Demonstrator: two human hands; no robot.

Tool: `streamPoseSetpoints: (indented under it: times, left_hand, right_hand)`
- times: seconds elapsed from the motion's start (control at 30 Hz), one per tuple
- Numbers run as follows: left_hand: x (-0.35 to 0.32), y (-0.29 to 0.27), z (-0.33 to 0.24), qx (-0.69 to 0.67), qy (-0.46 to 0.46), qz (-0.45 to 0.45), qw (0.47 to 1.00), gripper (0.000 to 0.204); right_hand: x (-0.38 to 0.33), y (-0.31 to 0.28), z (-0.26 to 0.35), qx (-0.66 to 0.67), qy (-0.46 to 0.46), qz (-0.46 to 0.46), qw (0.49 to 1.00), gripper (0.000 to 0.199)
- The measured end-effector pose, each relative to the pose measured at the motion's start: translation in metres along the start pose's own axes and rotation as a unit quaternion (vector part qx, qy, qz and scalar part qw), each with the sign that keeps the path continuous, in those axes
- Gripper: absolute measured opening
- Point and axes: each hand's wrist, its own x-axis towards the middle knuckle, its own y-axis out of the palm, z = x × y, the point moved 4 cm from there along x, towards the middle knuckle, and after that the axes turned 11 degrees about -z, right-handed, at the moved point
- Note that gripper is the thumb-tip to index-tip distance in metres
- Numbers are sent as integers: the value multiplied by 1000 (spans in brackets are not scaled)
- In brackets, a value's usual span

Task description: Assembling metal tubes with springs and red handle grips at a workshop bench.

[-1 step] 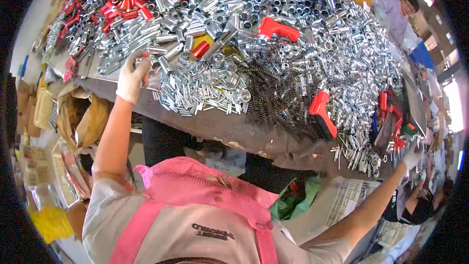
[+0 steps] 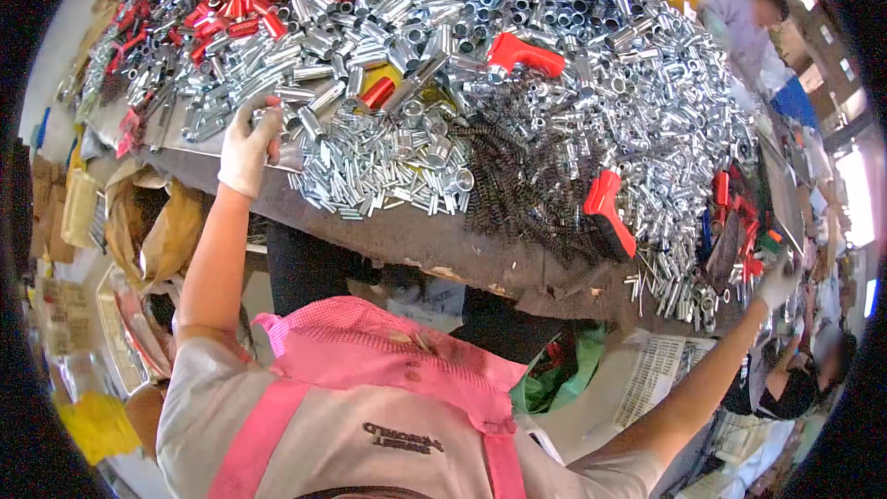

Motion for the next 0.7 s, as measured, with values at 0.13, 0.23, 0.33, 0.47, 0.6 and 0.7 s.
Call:
streamPoseSetpoints:
  times: [0.13,0.23,0.33,0.47,0.6,0.7]
  left_hand:
    - [-15,-29,15,-139,16,-110,984,26]
    - [-45,-99,78,-104,44,-232,966,14]
    - [-73,-154,153,242,157,-225,931,12]
    - [-64,-193,274,371,-101,-155,910,29]
    - [-23,-193,315,442,-138,-97,881,28]
    - [21,-161,373,518,-212,103,822,37]
  right_hand:
    - [-81,-31,215,371,12,157,915,40]
    - [-166,-65,362,314,-55,334,887,17]
    - [-251,-90,438,324,-158,384,850,7]
    - [-347,-125,458,351,-232,459,783,4]
    - [-427,-138,476,378,-249,486,748,7]
    - [-459,-121,459,348,-64,496,793,9]
